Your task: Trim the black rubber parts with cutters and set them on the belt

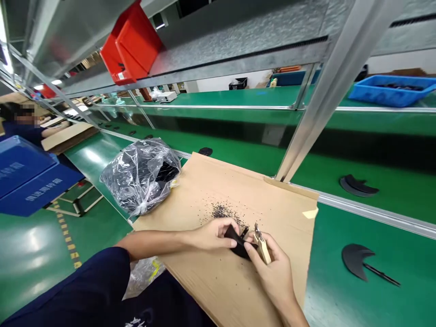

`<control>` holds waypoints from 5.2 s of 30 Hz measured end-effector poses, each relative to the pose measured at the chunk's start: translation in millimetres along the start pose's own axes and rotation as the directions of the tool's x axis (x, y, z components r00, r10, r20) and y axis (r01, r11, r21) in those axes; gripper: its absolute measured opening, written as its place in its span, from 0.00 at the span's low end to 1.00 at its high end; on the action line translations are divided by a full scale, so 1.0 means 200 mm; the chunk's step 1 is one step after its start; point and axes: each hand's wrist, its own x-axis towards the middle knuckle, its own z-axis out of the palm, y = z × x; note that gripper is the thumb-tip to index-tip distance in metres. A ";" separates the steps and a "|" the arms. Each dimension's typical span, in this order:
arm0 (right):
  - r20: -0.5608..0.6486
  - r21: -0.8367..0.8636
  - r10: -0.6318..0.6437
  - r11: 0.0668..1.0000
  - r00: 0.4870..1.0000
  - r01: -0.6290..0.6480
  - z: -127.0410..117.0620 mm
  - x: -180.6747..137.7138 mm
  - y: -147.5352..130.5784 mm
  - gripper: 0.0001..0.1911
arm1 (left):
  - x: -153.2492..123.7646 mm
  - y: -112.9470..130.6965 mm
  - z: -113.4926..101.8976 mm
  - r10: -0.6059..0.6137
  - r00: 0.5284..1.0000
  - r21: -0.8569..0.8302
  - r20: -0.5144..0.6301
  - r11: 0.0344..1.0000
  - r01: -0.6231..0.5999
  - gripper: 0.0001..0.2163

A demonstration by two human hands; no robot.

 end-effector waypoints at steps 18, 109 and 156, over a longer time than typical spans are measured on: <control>-0.070 0.218 0.258 0.946 0.963 -0.238 0.03 0.00 -0.04 0.25 | -0.38 0.61 -0.98 0.145 0.633 0.643 -0.760 0.033 0.765 0.13; 0.113 -0.123 -0.520 0.839 0.847 0.531 0.11 -0.16 0.01 0.12 | -0.16 0.00 0.02 0.310 0.947 -0.031 -0.085 0.949 -0.314 0.19; 0.306 -0.583 -0.547 0.540 0.779 0.608 0.02 -0.07 0.06 0.09 | -0.13 0.00 -0.04 0.434 0.893 0.245 -0.119 0.884 -0.397 0.09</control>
